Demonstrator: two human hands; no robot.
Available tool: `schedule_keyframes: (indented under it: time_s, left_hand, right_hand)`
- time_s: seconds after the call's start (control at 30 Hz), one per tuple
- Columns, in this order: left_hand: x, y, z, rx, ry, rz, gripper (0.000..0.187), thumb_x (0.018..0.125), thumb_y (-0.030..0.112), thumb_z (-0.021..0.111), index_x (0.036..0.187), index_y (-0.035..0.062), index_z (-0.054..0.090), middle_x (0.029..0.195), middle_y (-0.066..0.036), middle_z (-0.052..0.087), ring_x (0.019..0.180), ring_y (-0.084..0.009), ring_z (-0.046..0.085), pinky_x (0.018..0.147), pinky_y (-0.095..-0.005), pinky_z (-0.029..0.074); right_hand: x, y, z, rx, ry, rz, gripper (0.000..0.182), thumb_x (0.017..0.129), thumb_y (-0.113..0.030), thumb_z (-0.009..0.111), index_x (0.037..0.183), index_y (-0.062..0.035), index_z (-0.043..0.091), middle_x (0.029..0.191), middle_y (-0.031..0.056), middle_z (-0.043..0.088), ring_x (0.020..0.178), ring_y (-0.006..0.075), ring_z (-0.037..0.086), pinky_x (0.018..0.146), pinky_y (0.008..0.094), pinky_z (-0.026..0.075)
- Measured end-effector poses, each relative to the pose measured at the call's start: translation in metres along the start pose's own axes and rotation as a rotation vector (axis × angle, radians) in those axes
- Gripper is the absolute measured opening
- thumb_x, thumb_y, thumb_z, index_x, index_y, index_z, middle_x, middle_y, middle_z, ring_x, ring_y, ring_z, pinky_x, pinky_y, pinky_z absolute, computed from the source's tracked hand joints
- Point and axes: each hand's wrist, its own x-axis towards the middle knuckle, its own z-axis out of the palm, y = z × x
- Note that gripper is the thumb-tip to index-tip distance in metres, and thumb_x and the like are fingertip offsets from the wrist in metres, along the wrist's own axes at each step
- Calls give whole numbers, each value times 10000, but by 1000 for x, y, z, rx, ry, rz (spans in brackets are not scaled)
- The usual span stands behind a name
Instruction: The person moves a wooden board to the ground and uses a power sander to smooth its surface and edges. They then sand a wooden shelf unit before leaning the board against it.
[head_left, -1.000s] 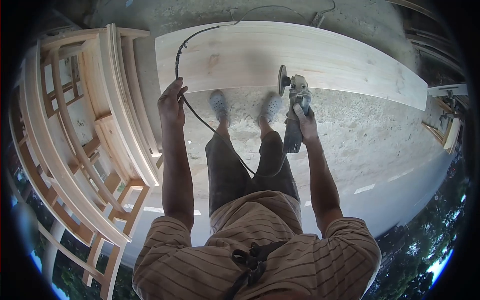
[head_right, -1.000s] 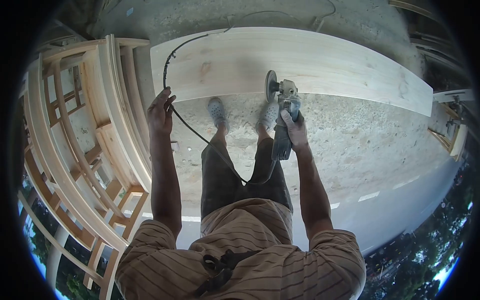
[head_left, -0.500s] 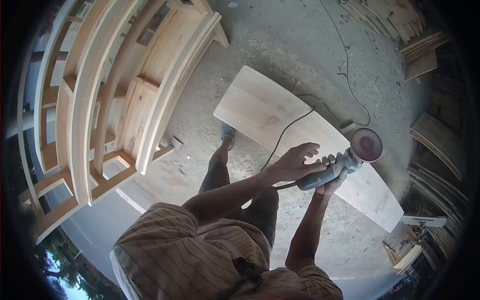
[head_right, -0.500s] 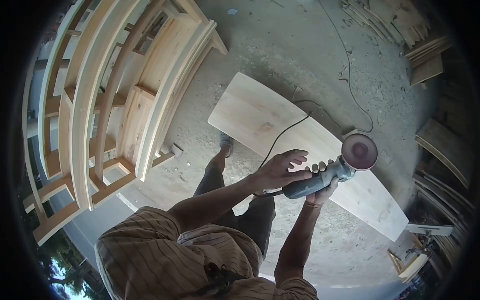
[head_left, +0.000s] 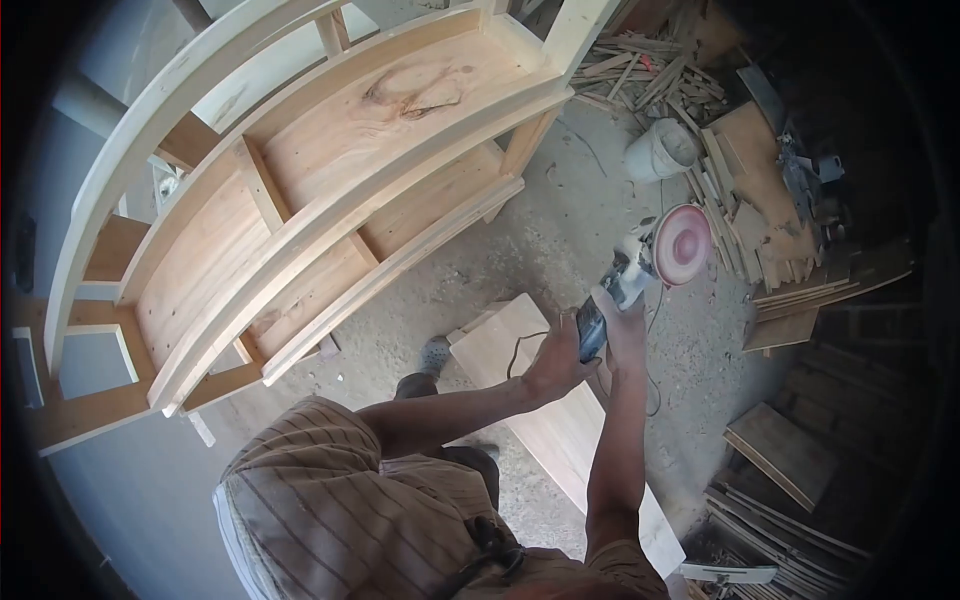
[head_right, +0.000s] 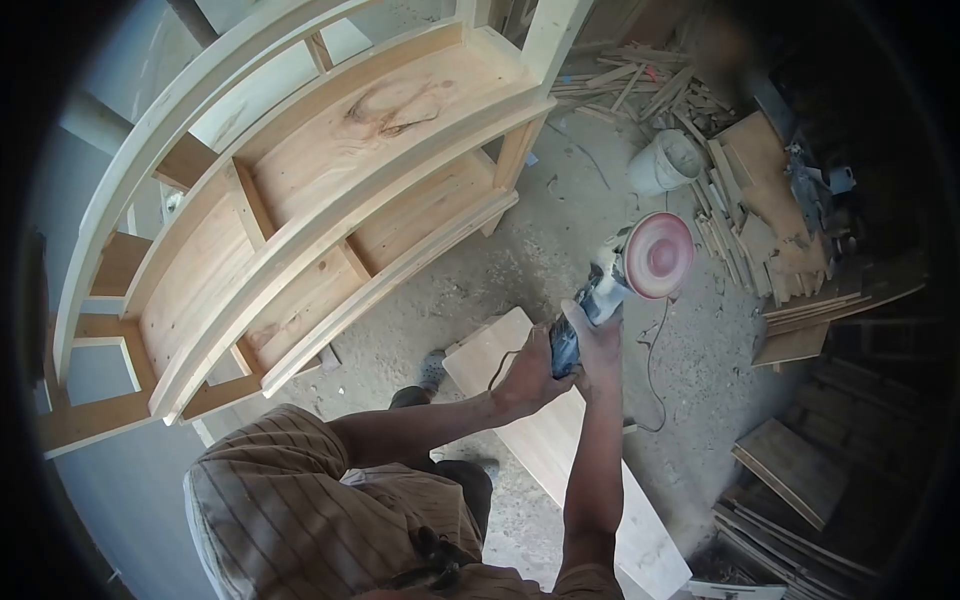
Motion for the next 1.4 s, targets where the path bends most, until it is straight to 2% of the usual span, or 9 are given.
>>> schedule_keyframes:
  time_s: [0.07,0.1,0.13,0.23,0.4,0.63,0.83,1.13,1.4]
  left_hand:
    - [4,13,-11,-92,110,125,937,748,259,833,1400,-105,266,1273,-294,429,1251,-413,464,1029,-448,448]
    - [7,22,-24,-123,21,101,915,759,274,833,1397,-94,291,1295,-288,422,1263,-410,452,1032,-448,446]
    - [7,27,-37,-149,-75,71,893,770,289,833,1395,-83,316,1317,-282,416,1276,-407,441,1036,-448,443]
    - [-2,44,-130,-31,285,391,629,836,261,788,1334,22,487,1357,-216,453,1257,-387,478,1027,-437,451]
    - [-26,20,-297,560,934,377,422,841,116,745,1207,16,560,1173,-176,586,1091,-361,553,946,-430,441]
    - [-33,-15,-315,855,771,146,746,820,320,763,1428,69,411,1316,-167,471,1229,-351,424,1029,-507,300]
    - [-28,-24,-314,858,759,132,789,820,360,757,1452,72,380,1324,-178,461,1231,-346,425,1023,-497,284]
    - [-24,-25,-307,950,745,147,790,835,374,748,1464,78,371,1343,-181,467,1231,-348,420,1012,-511,275]
    - [-23,-37,-303,1157,771,140,780,870,487,681,1462,80,377,1315,-168,482,1234,-339,425,993,-496,286]
  right_hand:
    - [28,-11,16,-814,18,-285,682,842,-252,736,1382,28,427,1204,140,599,1091,272,613,941,389,485]
    - [45,-21,19,-1021,-32,-488,858,728,-287,790,1407,39,380,1238,225,592,1127,407,597,931,479,492]
    - [51,-45,41,-1193,-67,-506,815,714,-269,780,1381,31,421,1224,237,597,1108,416,602,930,480,494]
    - [73,-119,108,-1512,-261,-692,663,690,-218,738,1289,-13,538,1182,228,623,1052,410,621,913,467,505]
    - [142,-177,213,-1536,-544,-862,571,695,-231,698,1239,-97,588,1135,155,670,1068,358,628,888,444,510]
    - [236,-160,318,-1656,-789,-796,625,647,-248,713,1244,-97,607,1126,174,676,1062,355,628,898,428,503]
    - [262,-142,338,-1787,-941,-737,737,594,-244,742,1294,-65,597,1149,194,674,1108,342,615,950,401,488]
    - [250,-136,341,-1869,-813,-635,743,663,-300,792,1349,-133,560,1159,125,691,1089,305,642,922,414,501]
    - [187,-150,278,-1814,-509,-926,372,712,-339,791,1002,-136,677,876,74,704,848,299,695,697,451,536]
